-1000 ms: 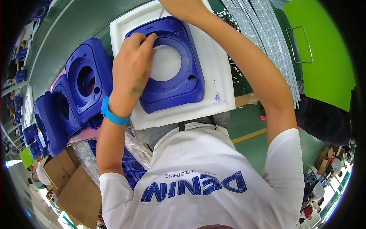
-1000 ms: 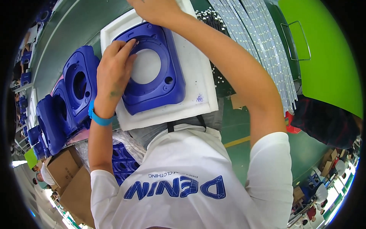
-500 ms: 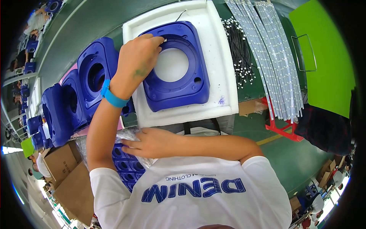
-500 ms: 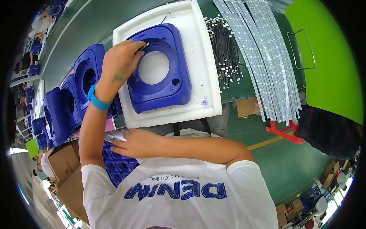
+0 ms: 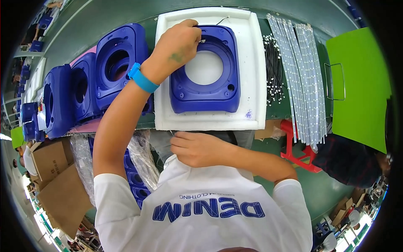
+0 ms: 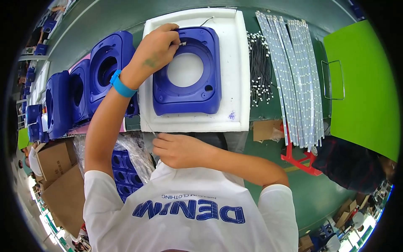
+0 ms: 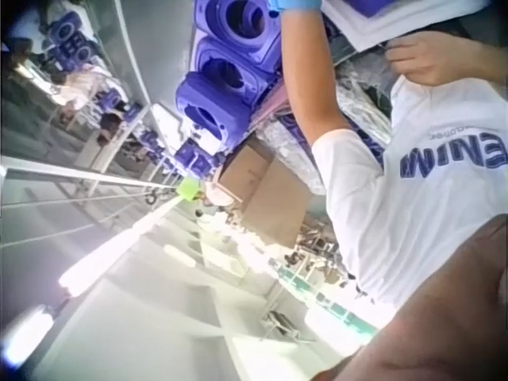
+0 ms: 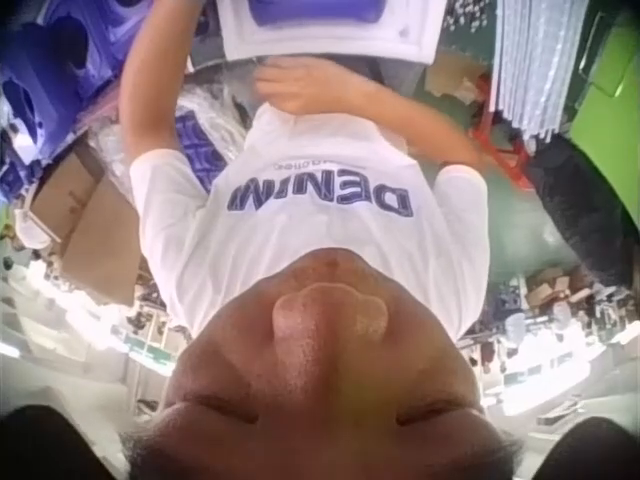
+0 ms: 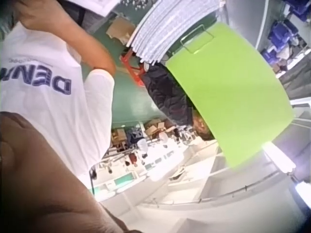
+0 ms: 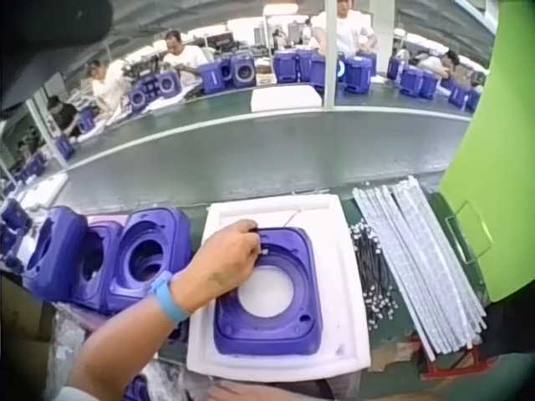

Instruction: The person assembles LED light strips into circular plastic frames by hand, taking the strips from a styrofoam tray and fitting them into the frames.

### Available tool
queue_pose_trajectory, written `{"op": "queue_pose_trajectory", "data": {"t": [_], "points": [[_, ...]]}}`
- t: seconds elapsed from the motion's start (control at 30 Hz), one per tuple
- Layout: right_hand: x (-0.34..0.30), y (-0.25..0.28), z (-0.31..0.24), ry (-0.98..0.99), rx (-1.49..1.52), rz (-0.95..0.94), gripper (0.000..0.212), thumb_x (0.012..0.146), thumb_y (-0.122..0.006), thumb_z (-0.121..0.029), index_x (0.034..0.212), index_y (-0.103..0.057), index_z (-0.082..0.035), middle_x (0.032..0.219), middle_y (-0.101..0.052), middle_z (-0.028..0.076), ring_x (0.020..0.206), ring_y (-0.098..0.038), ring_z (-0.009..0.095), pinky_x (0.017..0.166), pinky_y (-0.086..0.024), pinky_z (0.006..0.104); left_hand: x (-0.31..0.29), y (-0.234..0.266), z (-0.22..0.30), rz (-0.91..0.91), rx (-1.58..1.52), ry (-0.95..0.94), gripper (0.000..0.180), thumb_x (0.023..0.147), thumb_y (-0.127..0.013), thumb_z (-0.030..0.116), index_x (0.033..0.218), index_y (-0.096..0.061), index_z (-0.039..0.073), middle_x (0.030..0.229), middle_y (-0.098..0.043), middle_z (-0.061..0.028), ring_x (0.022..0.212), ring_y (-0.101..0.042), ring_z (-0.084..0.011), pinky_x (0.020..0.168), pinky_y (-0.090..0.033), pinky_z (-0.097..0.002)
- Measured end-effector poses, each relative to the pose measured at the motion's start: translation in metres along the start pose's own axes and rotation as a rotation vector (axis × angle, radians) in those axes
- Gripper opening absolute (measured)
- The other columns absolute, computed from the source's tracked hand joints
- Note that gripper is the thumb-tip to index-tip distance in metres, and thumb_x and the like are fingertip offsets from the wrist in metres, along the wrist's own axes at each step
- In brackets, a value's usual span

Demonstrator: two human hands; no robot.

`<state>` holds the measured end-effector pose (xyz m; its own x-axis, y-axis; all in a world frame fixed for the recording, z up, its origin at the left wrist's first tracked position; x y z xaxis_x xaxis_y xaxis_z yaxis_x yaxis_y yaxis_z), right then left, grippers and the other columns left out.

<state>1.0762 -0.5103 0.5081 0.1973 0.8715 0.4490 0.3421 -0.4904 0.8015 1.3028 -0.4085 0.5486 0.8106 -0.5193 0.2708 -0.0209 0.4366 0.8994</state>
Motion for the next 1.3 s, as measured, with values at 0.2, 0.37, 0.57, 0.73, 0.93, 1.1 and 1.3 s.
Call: {"op": "queue_pose_trajectory", "data": {"t": [0.2, 0.37, 0.57, 0.73, 0.93, 1.1, 1.3], "points": [[-0.029, 0.083, 0.009, -0.283, 0.385, 0.584, 0.021, 0.089, -0.069, -0.002, 0.109, -0.074, 0.0, 0.133, -0.065, 0.025, 0.127, -0.062, 0.039, 0.105, -0.052, 0.0472, -0.002, 0.002, -0.003, 0.017, -0.03, -0.045, 0.004, 0.086, -0.067, 0.0, 0.086, -0.068, -0.003, 0.12, -0.068, -0.0186, 0.099, -0.067, -0.0407, 0.087, -0.055, -0.0444], [-0.093, 0.093, 0.041, -0.576, 0.572, 0.922, 0.016, 0.099, -0.068, -0.009, 0.112, -0.073, -0.002, 0.145, -0.059, 0.023, 0.139, -0.054, 0.035, 0.116, -0.041, 0.0491, -0.013, 0.003, 0.013, 0.049, 0.023, -0.064, 0.003, 0.088, -0.066, -0.001, 0.087, -0.067, -0.004, 0.119, -0.068, -0.0199, 0.101, -0.066, -0.0421, 0.089, -0.055, -0.0446], [-0.102, 0.08, 0.053, -0.703, 0.867, 1.033, 0.012, 0.099, -0.067, -0.007, 0.108, -0.073, -0.001, 0.147, -0.057, 0.024, 0.146, -0.047, 0.033, 0.122, -0.033, 0.0487, -0.035, 0.005, 0.015, 0.125, -0.016, 0.018, 0.007, 0.088, -0.07, 0.001, 0.094, -0.073, -0.002, 0.128, -0.069, -0.0194, 0.109, -0.068, -0.0388, 0.093, -0.056, -0.0419], [-0.114, 0.076, 0.056, -0.713, 0.902, 1.136, 0.015, 0.099, -0.065, -0.001, 0.114, -0.067, 0.0, 0.127, -0.069, 0.024, 0.111, -0.07, 0.027, 0.097, -0.055, 0.0397, -0.043, 0.0, 0.016, 0.229, -0.041, 0.023, 0.013, 0.086, -0.073, 0.001, 0.098, -0.077, 0.001, 0.128, -0.071, -0.0156, 0.115, -0.069, -0.0352, 0.094, -0.058, -0.0386], [-0.1, 0.091, 0.063, -0.855, 1.043, 1.266, 0.038, 0.101, -0.062, 0.0, 0.137, -0.05, 0.002, 0.111, -0.073, 0.021, 0.079, -0.073, 0.023, 0.068, -0.057, 0.0322, -0.038, -0.006, 0.022, 0.28, 0.122, -0.104, 0.018, 0.079, -0.066, -0.002, 0.093, -0.077, -0.001, 0.124, -0.071, -0.0182, 0.118, -0.066, -0.0374, 0.1, -0.055, -0.0429], [-0.094, 0.101, 0.076, -0.885, 1.015, 1.305, 0.04, 0.104, -0.061, -0.004, 0.14, -0.047, 0.004, 0.103, -0.073, 0.018, 0.077, -0.072, 0.021, 0.069, -0.056, 0.0324, -0.032, -0.003, 0.029, 0.205, 0.258, -0.125, 0.019, 0.077, -0.066, -0.003, 0.093, -0.076, -0.002, 0.123, -0.07, -0.0192, 0.118, -0.065, -0.037, 0.1, -0.055, -0.0435], [-0.096, 0.113, 0.088, -0.903, 0.904, 1.257, 0.041, 0.105, -0.063, -0.008, 0.14, -0.047, 0.006, 0.1, -0.073, 0.015, 0.076, -0.071, 0.019, 0.07, -0.055, 0.0301, -0.034, -0.012, 0.017, 0.306, 0.116, -0.056, 0.013, 0.082, -0.071, -0.005, 0.09, -0.077, 0.002, 0.122, -0.072, -0.013, 0.115, -0.067, -0.0338, 0.095, -0.058, -0.0408]]}}
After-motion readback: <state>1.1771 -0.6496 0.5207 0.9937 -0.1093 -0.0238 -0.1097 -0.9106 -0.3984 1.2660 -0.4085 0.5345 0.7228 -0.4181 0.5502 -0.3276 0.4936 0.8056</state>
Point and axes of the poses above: each hand's wrist, its own x-axis towards the middle knuckle, its own y-axis out of the back of the hand, z = x × y, the point moved 3 cm from there along x, towards the middle knuckle
